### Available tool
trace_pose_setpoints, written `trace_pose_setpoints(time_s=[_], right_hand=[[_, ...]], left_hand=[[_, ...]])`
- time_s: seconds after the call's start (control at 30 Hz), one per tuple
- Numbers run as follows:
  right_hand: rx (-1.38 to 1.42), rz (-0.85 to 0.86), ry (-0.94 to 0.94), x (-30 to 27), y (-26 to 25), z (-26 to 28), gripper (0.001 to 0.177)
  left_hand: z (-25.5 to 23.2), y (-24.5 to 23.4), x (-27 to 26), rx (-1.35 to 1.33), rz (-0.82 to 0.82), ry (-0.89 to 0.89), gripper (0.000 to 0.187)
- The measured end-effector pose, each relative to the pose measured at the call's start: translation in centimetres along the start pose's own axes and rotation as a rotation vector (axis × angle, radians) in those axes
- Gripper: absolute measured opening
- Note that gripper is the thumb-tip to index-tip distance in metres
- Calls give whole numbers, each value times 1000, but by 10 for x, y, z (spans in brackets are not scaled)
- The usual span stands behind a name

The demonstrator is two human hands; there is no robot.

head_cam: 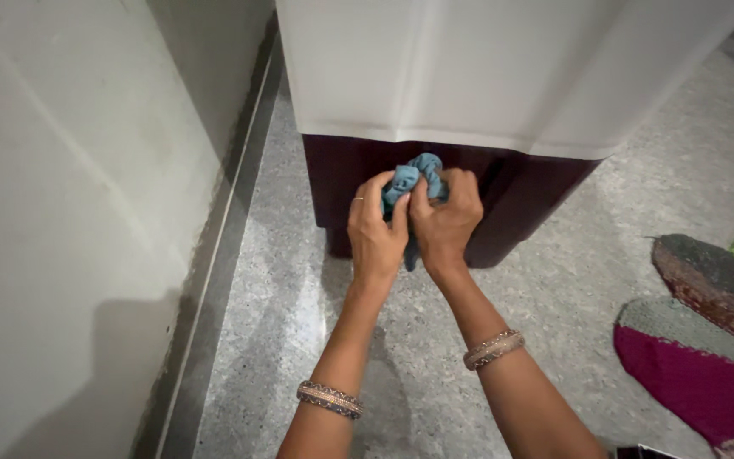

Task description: The person wipes the exterior of a white and maroon washing machine with a blue cloth, moving from the top down to the base. They then move to a white air cooler and wipe its top surface and control panel area with the same cloth.

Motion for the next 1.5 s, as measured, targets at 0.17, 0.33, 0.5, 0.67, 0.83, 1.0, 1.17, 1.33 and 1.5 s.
trace_pose_setpoints(time_s=[0.17,0.33,0.5,0.67,0.83,1.0,1.17,1.33,1.5], right_hand=[[32,96,229,-6,2,-22,18],[82,133,366,6,-3,-14,21],[133,111,312,20,4,-11,21],[69,86,287,4,15,-23,21],[109,86,289,4,6,-17,22],[126,127,205,12,-6,6,28],[166,163,123,-16,-10,11,38],[146,175,230,-8,-5,1,35],[200,150,228,7,-4,-1,34]], left_hand=[[0,2,-6,87,32,-33,31],[-11,-1,3,134,56,-27,37],[-12,-5,-2,106,11,3,41],[6,0,-10,107,18,-7,35],[-1,-3,-8,120,14,15,34],[-5,3,9,107,-7,-10,30],[15,4,-9,90,17,-69,27],[11,4,-3,122,23,-64,25],[-4,6,12,108,4,-34,25]])
Point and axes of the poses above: each hand's wrist, its own x-axis towards the middle knuckle, its own y-axis out of the palm, z = x × y, the point moved 7 cm from there along x, towards the middle knuckle, and after that the axes turned 5 degrees about -z, right-handed, at the moved point
